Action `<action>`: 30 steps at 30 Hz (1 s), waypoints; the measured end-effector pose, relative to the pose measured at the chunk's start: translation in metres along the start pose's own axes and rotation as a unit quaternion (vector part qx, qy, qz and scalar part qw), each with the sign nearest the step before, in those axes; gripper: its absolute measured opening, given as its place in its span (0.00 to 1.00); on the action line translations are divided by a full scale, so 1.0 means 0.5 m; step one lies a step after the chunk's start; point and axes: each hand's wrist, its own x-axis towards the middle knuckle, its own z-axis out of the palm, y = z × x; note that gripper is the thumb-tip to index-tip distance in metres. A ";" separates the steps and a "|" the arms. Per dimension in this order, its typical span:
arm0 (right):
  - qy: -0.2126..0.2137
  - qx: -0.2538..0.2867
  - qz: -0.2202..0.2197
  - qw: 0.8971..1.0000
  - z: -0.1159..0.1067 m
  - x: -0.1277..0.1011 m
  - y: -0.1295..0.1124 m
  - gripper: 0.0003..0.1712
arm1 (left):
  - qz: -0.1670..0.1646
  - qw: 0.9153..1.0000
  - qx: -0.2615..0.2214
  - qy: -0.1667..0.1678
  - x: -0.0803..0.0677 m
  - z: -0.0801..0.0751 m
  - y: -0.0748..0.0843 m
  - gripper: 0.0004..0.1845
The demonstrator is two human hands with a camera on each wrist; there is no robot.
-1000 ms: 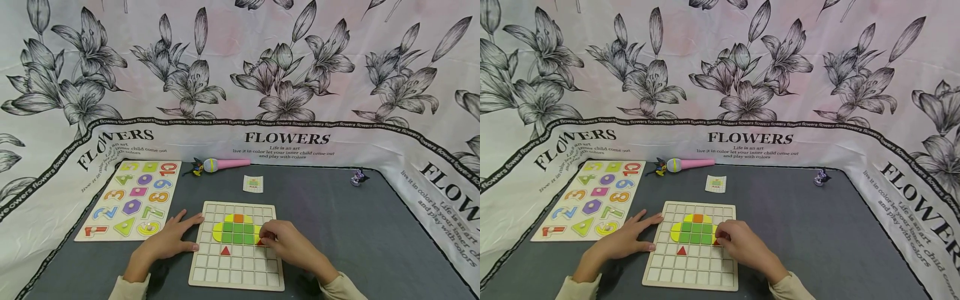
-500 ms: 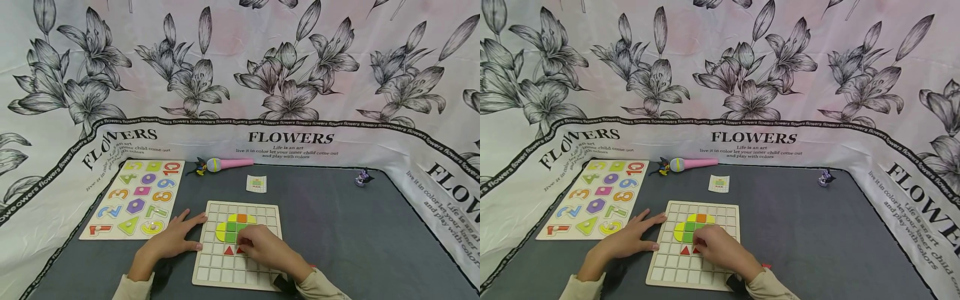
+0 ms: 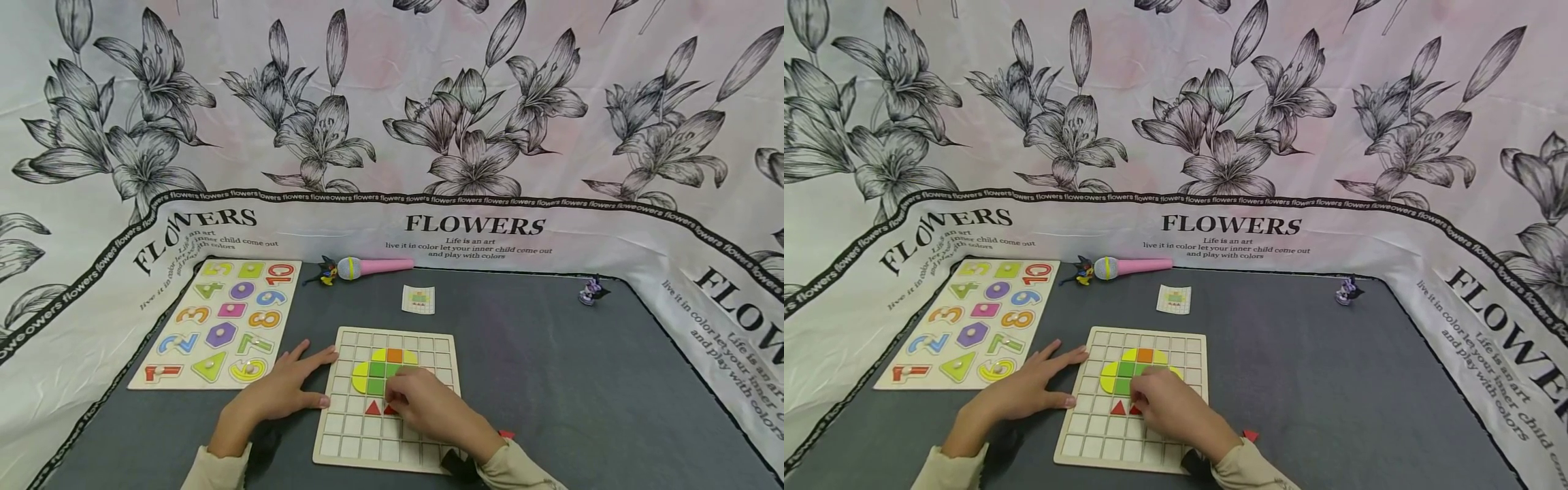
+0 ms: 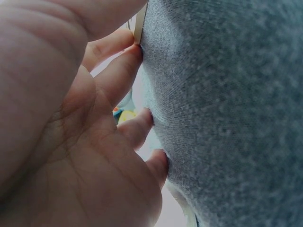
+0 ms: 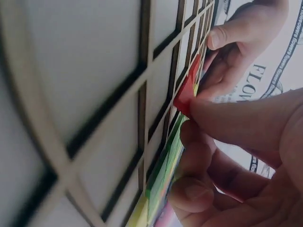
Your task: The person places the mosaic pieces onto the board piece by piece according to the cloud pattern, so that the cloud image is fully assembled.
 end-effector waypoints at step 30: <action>0.043 0.023 0.011 0.999 -0.087 -0.097 0.042 0.07 | 0.030 0.999 -0.019 -0.002 -0.001 -0.003 -0.006 0.47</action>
